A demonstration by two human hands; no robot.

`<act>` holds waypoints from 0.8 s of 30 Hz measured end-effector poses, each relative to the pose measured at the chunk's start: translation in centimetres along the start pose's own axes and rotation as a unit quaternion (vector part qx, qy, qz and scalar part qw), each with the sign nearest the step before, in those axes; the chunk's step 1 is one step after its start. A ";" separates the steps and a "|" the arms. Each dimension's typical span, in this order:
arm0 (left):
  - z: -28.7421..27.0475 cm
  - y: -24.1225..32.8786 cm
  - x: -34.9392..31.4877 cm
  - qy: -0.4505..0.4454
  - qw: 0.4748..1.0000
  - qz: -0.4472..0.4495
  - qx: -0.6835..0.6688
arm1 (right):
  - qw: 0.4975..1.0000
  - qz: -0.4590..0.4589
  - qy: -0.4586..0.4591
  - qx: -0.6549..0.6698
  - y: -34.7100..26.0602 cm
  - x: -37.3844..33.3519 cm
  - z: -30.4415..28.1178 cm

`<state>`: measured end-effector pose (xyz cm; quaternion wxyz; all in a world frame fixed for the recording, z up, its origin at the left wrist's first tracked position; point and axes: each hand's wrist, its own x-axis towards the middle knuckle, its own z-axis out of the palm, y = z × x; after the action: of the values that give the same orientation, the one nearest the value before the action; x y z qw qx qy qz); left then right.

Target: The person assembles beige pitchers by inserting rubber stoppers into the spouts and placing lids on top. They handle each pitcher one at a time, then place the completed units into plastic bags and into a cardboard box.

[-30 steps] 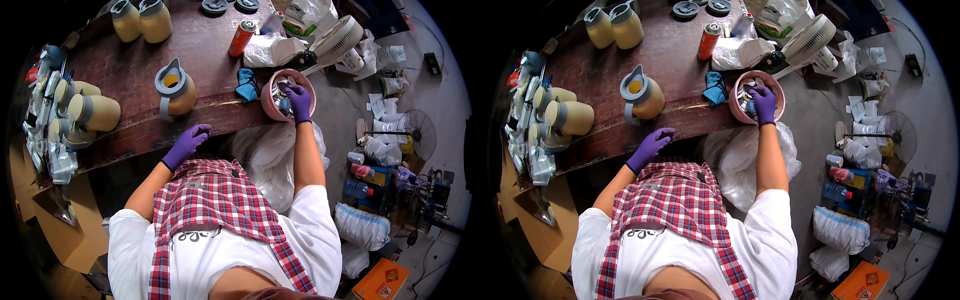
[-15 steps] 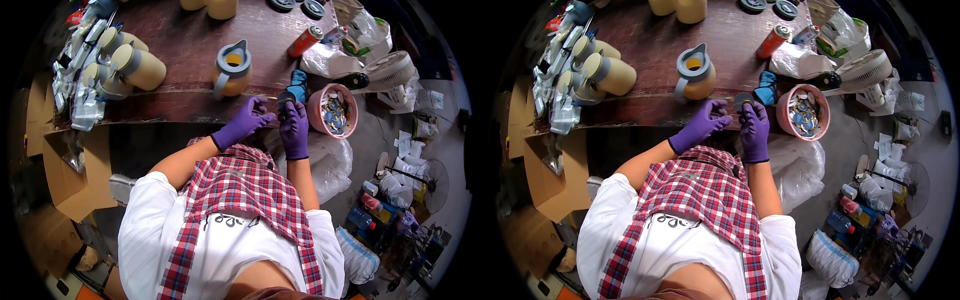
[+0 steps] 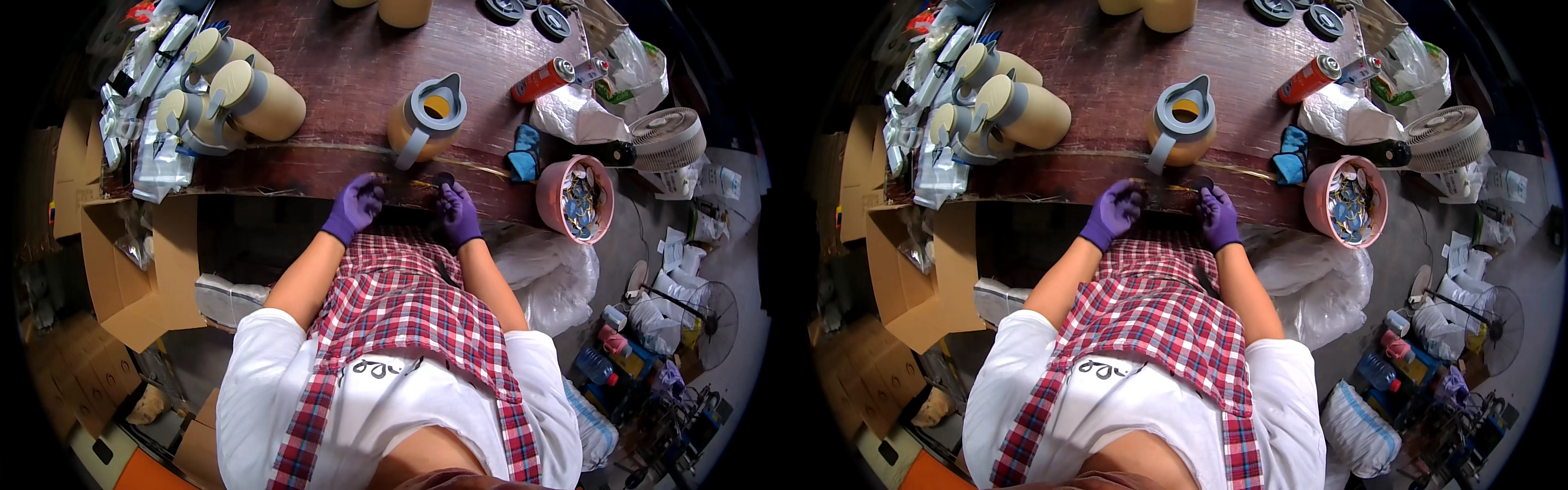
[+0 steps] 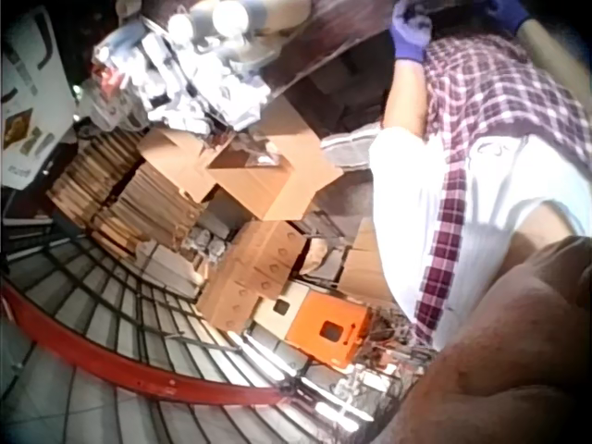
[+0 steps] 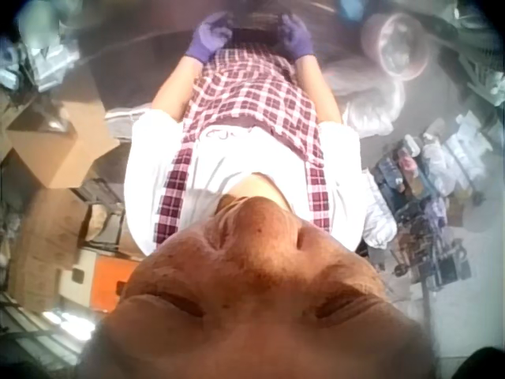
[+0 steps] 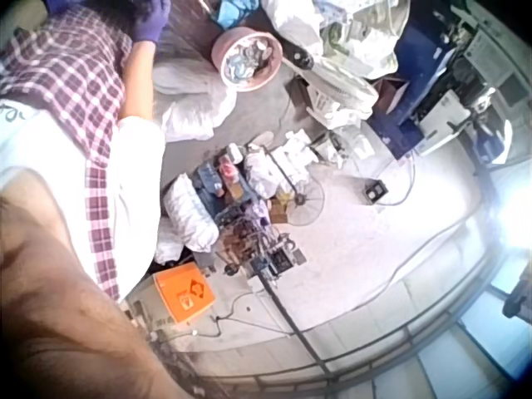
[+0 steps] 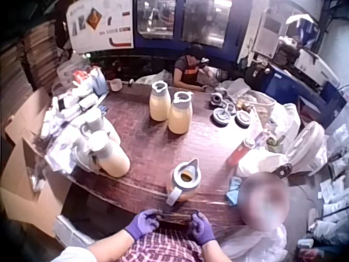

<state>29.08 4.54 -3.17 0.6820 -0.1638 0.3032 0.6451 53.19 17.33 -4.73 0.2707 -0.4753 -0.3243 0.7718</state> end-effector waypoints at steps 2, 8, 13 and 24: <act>2.1 2.4 2.2 0.022 1.000 0.021 -0.006 | 0.997 0.002 0.067 0.039 -0.1 1.3 2.6; 7.5 6.7 4.4 -0.108 0.977 0.135 0.122 | 0.984 -0.162 0.055 0.055 -3.3 -0.5 6.8; 11.3 6.8 -0.2 -0.262 0.935 0.157 0.178 | 0.778 -0.528 0.025 -0.340 -14.1 -4.3 14.0; 16.1 7.7 -4.6 -0.158 0.649 0.424 0.612 | 0.675 -0.526 0.019 -0.518 -16.5 -3.3 16.7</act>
<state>24.90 11.74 13.24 0.3172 0.5417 0.5534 0.5475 41.09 21.45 15.25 0.3483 -0.3050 -0.8632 0.2012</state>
